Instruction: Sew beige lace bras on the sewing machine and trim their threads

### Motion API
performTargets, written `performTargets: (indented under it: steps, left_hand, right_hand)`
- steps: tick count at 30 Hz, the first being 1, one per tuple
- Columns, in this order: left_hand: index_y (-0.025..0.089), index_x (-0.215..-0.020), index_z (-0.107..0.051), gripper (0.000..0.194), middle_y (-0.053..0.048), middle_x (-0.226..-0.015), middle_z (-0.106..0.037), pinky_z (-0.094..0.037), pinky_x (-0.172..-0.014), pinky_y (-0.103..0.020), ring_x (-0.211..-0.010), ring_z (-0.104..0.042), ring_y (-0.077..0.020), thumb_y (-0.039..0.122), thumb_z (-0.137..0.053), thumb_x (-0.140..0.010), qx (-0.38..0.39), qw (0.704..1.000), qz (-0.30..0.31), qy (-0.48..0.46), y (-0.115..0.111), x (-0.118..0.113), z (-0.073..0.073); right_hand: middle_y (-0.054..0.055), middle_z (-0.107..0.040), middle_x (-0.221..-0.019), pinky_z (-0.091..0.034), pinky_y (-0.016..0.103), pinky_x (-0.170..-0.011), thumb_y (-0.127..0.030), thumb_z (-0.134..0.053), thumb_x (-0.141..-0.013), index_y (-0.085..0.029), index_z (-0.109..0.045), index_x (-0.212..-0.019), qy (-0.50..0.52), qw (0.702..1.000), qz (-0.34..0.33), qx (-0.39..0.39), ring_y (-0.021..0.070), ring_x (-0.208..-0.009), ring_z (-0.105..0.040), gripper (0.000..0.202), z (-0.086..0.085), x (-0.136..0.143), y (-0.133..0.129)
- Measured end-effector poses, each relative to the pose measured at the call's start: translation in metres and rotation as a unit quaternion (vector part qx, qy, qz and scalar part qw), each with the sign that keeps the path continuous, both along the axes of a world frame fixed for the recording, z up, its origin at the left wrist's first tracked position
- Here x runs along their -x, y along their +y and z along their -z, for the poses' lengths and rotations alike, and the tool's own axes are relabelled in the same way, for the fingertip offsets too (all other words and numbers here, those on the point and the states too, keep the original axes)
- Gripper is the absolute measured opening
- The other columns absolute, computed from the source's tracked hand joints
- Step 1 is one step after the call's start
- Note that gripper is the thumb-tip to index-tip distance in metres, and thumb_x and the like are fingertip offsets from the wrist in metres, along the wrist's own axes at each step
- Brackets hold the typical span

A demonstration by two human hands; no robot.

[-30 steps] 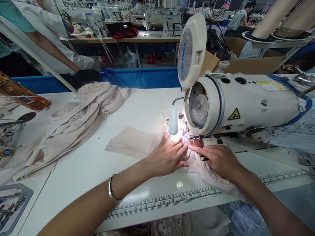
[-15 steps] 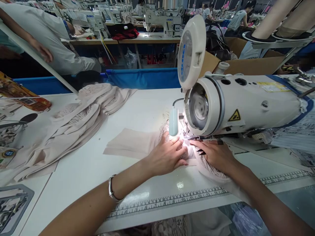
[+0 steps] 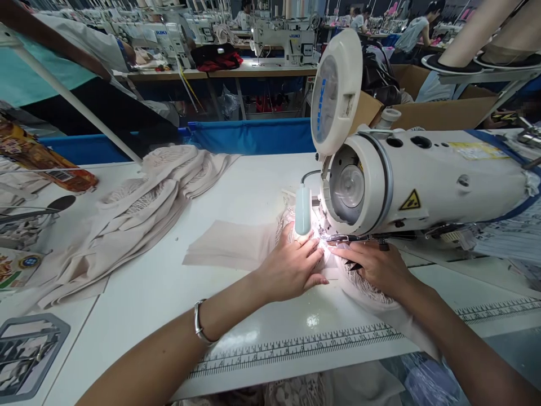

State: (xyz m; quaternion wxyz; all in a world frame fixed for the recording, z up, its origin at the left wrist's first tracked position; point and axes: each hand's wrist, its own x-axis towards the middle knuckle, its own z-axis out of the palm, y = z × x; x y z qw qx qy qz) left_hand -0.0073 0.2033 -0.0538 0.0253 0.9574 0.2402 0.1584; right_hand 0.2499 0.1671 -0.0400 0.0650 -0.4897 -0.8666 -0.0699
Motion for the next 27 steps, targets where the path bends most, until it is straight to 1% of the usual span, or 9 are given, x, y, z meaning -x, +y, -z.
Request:
performTargets:
  steps: [6,8,9,12,14,16,19,23,27]
  left_hand:
    - [0.015,-0.121,-0.061,0.063,-0.016,-0.137,-0.061,0.001,-0.117,-0.071,-0.132,-0.05,-0.0365,0.064,-0.026,-0.102,-0.01,0.999,-0.03,0.015,0.002,-0.001,-0.002]
    - [0.014,-0.124,-0.06,0.063,-0.015,-0.14,-0.059,-0.004,-0.118,-0.069,-0.133,-0.049,-0.0369,0.063,-0.028,-0.103,-0.025,0.999,-0.042,0.023,0.001,-0.001,-0.003]
    - [0.012,-0.127,-0.058,0.059,-0.016,-0.142,-0.057,-0.009,-0.118,-0.067,-0.134,-0.048,-0.0366,0.058,-0.03,-0.104,-0.037,0.998,-0.047,0.025,0.0,-0.002,-0.002]
    - [0.006,-0.132,-0.054,0.038,-0.019,-0.141,-0.056,-0.032,-0.109,-0.052,-0.126,-0.053,-0.0319,0.027,-0.036,-0.105,-0.086,0.995,-0.033,0.024,-0.003,-0.003,0.003]
    - [0.005,-0.127,-0.056,0.033,-0.018,-0.126,-0.064,-0.043,-0.093,-0.042,-0.108,-0.06,-0.0268,0.011,-0.038,-0.1,-0.099,0.995,-0.003,0.033,-0.002,-0.003,0.006]
    - [0.006,-0.117,-0.06,0.028,-0.014,-0.109,-0.068,-0.044,-0.079,-0.036,-0.09,-0.061,-0.0227,0.006,-0.04,-0.097,-0.09,0.995,0.019,0.042,0.001,-0.004,0.009]
    - [0.009,-0.108,-0.061,0.026,-0.012,-0.107,-0.068,-0.041,-0.071,-0.032,-0.082,-0.058,-0.0196,0.001,-0.041,-0.095,-0.076,0.997,0.02,0.022,0.006,-0.004,0.009]
    - [0.011,-0.104,-0.061,0.028,-0.008,-0.107,-0.07,-0.038,-0.065,-0.03,-0.075,-0.054,-0.0172,-0.003,-0.039,-0.094,-0.071,0.997,0.009,-0.002,0.011,-0.004,0.008]
    - [0.013,-0.1,-0.062,0.03,-0.006,-0.105,-0.071,-0.036,-0.063,-0.031,-0.072,-0.053,-0.0164,-0.005,-0.039,-0.092,-0.072,0.997,-0.002,-0.003,0.015,-0.003,0.007]
  right_hand:
    - [-0.003,-0.077,-0.103,-0.049,0.028,-0.07,0.0,-0.043,-0.072,-0.035,-0.069,-0.122,0.031,0.998,0.03,0.05,0.0178,-0.093,-0.069,0.067,0.008,0.002,0.005]
    - [-0.002,-0.076,-0.102,-0.051,0.028,-0.07,-0.001,-0.043,-0.073,-0.036,-0.067,-0.126,0.03,0.996,0.048,0.066,0.0182,-0.092,-0.07,0.068,0.011,0.002,0.006]
    - [-0.002,-0.076,-0.099,-0.051,0.027,-0.07,-0.002,-0.043,-0.073,-0.036,-0.067,-0.127,0.032,0.995,0.053,0.073,0.0181,-0.089,-0.07,0.068,0.012,0.002,0.006]
    - [0.001,-0.075,-0.094,-0.053,0.026,-0.065,-0.003,-0.042,-0.073,-0.033,-0.067,-0.129,0.043,0.994,0.055,0.086,0.0179,-0.082,-0.069,0.068,0.015,0.002,0.005]
    - [0.003,-0.075,-0.102,-0.054,0.026,-0.064,-0.004,-0.044,-0.074,-0.032,-0.066,-0.132,0.051,0.994,0.049,0.087,0.0195,-0.086,-0.07,0.068,0.016,0.001,0.004]
    - [0.004,-0.073,-0.115,-0.056,0.027,-0.069,-0.005,-0.047,-0.075,-0.032,-0.064,-0.135,0.057,0.994,0.042,0.084,0.0219,-0.097,-0.069,0.068,0.016,-0.001,0.003]
    - [0.003,-0.072,-0.121,-0.057,0.029,-0.077,-0.005,-0.049,-0.073,-0.034,-0.064,-0.134,0.058,0.994,0.04,0.079,0.023,-0.105,-0.068,0.069,0.017,-0.004,0.002]
    - [0.001,-0.074,-0.11,-0.054,0.024,-0.067,-0.004,-0.046,-0.073,-0.034,-0.067,-0.13,0.056,0.994,0.058,0.077,0.0184,-0.091,-0.071,0.068,0.013,-0.001,0.001]
    - [0.0,-0.074,-0.106,-0.045,0.023,-0.052,-0.008,-0.047,-0.077,-0.036,-0.065,-0.131,0.04,0.992,0.08,0.087,0.0147,-0.076,-0.068,0.063,0.007,0.003,-0.002]
